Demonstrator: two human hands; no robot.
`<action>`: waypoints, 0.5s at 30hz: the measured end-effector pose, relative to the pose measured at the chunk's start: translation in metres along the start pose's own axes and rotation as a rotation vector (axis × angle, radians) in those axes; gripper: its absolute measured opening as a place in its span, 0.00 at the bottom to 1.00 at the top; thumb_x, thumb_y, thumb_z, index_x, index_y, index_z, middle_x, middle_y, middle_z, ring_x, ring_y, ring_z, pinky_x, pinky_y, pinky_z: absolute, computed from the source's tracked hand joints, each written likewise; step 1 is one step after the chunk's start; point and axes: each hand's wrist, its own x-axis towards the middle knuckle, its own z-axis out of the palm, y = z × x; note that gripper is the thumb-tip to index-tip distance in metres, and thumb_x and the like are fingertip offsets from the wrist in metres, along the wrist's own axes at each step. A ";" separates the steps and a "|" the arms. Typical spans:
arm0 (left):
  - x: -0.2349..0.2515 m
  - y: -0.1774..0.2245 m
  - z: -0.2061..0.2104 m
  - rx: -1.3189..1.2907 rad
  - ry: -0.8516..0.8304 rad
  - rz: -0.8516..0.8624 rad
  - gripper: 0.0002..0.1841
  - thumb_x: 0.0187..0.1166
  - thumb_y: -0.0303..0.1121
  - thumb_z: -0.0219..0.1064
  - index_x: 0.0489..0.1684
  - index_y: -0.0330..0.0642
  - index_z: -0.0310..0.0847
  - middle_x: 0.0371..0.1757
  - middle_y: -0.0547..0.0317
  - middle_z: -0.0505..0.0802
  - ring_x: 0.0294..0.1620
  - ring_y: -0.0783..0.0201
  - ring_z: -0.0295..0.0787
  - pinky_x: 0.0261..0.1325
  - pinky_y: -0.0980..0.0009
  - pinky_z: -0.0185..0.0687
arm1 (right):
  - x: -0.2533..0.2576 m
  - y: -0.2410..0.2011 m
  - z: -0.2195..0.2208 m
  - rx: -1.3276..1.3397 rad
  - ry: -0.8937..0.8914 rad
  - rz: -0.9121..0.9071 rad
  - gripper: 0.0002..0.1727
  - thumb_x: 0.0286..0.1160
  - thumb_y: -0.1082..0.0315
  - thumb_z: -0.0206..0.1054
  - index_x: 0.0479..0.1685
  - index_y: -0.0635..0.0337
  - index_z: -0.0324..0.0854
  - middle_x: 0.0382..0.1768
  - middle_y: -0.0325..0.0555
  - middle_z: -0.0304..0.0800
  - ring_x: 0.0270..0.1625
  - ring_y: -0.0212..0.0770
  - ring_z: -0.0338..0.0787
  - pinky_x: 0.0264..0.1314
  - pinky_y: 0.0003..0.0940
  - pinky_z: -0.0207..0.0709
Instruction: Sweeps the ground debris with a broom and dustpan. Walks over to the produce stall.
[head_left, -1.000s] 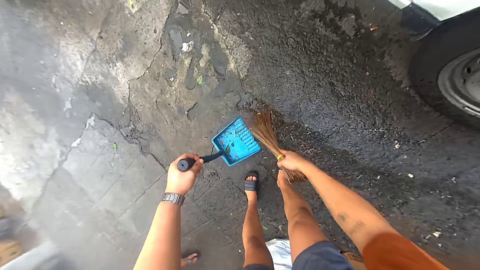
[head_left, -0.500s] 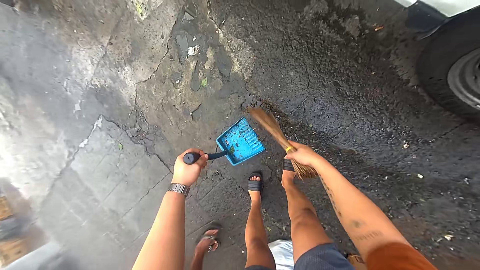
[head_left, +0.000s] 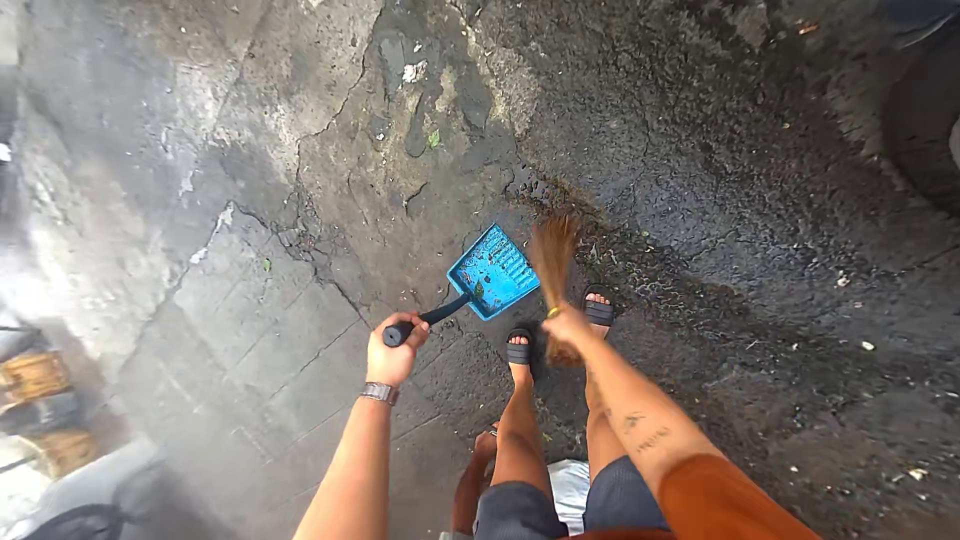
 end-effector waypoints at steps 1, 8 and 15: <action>0.000 0.001 0.006 -0.003 0.008 0.005 0.10 0.75 0.28 0.72 0.49 0.34 0.85 0.55 0.47 0.94 0.41 0.57 0.97 0.49 0.60 0.97 | -0.005 -0.011 0.028 -0.038 -0.056 -0.004 0.53 0.64 0.52 0.77 0.94 0.53 0.54 0.67 0.65 0.86 0.69 0.64 0.86 0.71 0.68 0.77; 0.020 0.014 -0.032 0.069 -0.088 0.023 0.11 0.75 0.31 0.73 0.50 0.37 0.86 0.52 0.51 0.95 0.40 0.59 0.97 0.49 0.62 0.97 | -0.097 -0.019 -0.007 0.134 -0.035 0.001 0.51 0.69 0.56 0.75 0.97 0.37 0.51 0.73 0.60 0.82 0.72 0.61 0.84 0.73 0.66 0.75; 0.059 0.011 -0.058 0.322 -0.285 0.175 0.11 0.75 0.37 0.74 0.49 0.43 0.89 0.47 0.58 0.95 0.45 0.65 0.94 0.57 0.61 0.91 | -0.026 -0.068 0.106 0.247 -0.061 0.022 0.50 0.69 0.57 0.75 0.95 0.48 0.54 0.74 0.63 0.81 0.77 0.62 0.81 0.79 0.66 0.72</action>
